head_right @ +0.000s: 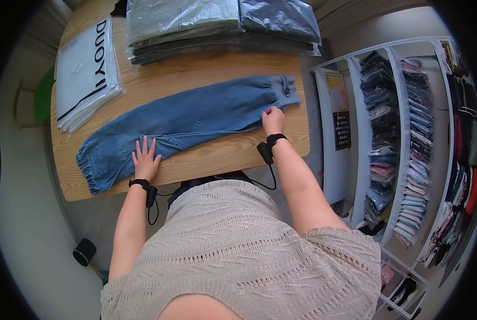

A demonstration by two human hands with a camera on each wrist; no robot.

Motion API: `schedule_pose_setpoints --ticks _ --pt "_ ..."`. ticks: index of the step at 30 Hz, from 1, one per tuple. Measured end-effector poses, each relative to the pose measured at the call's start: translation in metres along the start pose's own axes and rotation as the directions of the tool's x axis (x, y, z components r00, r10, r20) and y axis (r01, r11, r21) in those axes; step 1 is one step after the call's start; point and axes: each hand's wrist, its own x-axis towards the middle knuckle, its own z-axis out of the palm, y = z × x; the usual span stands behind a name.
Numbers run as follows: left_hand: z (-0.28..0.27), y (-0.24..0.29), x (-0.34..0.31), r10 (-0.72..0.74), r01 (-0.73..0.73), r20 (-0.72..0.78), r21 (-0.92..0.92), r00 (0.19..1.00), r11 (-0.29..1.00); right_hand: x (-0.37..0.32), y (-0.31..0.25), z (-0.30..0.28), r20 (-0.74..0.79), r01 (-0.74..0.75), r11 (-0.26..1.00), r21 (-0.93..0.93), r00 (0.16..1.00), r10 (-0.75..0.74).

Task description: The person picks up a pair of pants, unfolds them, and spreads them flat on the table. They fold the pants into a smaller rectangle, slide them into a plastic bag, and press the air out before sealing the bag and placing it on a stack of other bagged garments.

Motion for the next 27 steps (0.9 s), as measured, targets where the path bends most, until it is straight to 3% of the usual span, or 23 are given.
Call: schedule_pose_setpoints --ticks 1,3,4,5,7,9,10,11,13,15,17,18,19,21,22,24,27 --pt "0.001 0.000 0.001 -0.003 0.003 0.006 0.008 1.000 1.000 0.012 0.018 -0.003 -0.082 -0.150 0.982 0.118 0.984 0.161" --pt "0.002 0.000 -0.002 -0.022 0.022 0.000 0.025 1.000 0.999 0.035 0.056 -0.001 -0.194 -0.288 0.923 0.254 0.920 0.340" --pt "0.002 0.000 -0.002 -0.014 0.013 0.015 0.033 1.000 0.999 0.048 0.061 -0.018 0.085 -0.455 0.843 0.287 0.889 0.451" --pt "0.000 0.000 -0.001 -0.011 0.010 0.023 0.044 1.000 0.999 0.061 0.081 -0.005 0.352 -0.686 0.438 0.581 0.697 0.624" --pt "-0.003 0.001 -0.001 -0.014 0.012 0.037 0.043 0.999 0.999 0.075 0.074 -0.005 0.479 -0.732 0.178 0.658 0.589 0.651" --pt "-0.003 0.001 -0.001 -0.009 0.008 0.048 0.023 0.999 1.000 0.097 0.089 0.014 0.567 -0.725 0.128 0.677 0.624 0.537" --pt "-0.002 0.000 -0.001 -0.007 0.006 0.040 0.026 0.999 1.000 0.106 0.087 0.017 0.643 -0.767 0.090 0.635 0.589 0.489" --pt "-0.001 0.000 -0.001 -0.002 0.001 0.035 0.030 0.999 1.000 0.099 0.063 0.006 0.675 -0.772 0.085 0.630 0.599 0.431" --pt "-0.001 0.000 -0.001 -0.009 0.007 0.045 0.041 0.999 0.999 0.122 0.095 0.040 0.807 -0.838 -0.078 0.540 0.489 0.330" --pt "-0.001 0.001 0.000 -0.023 0.020 0.070 0.042 0.997 0.999 0.132 0.109 0.053 0.742 -0.800 0.047 0.599 0.576 0.343" --pt "0.000 0.000 0.001 -0.028 0.026 0.057 0.050 0.998 0.998 0.103 0.043 -0.013 0.661 -0.750 0.069 0.658 0.618 0.426" --pt "0.000 0.002 -0.001 -0.023 0.020 0.054 0.050 0.998 0.999 0.098 0.043 -0.020 0.581 -0.655 0.123 0.746 0.730 0.360" --pt "0.000 0.003 -0.001 -0.026 0.023 0.061 0.047 0.998 0.999 0.099 0.051 -0.011 0.584 -0.660 0.127 0.741 0.726 0.363" --pt "-0.001 0.003 0.001 -0.031 0.028 0.055 0.062 0.998 0.998 0.093 0.067 0.001 0.433 -0.483 0.111 0.869 0.849 0.303" --pt "0.000 0.002 0.001 -0.026 0.022 0.049 0.067 0.998 0.998 0.086 0.066 0.001 0.496 -0.551 0.053 0.833 0.785 0.370" --pt "0.000 0.001 0.002 -0.023 0.019 0.072 0.063 0.997 0.998 0.085 0.070 0.016 0.454 -0.571 0.107 0.814 0.739 0.498" --pt "0.001 0.003 0.001 -0.032 0.026 0.076 0.071 0.997 0.997 0.093 0.072 0.025 0.479 -0.547 0.032 0.836 0.757 0.444"
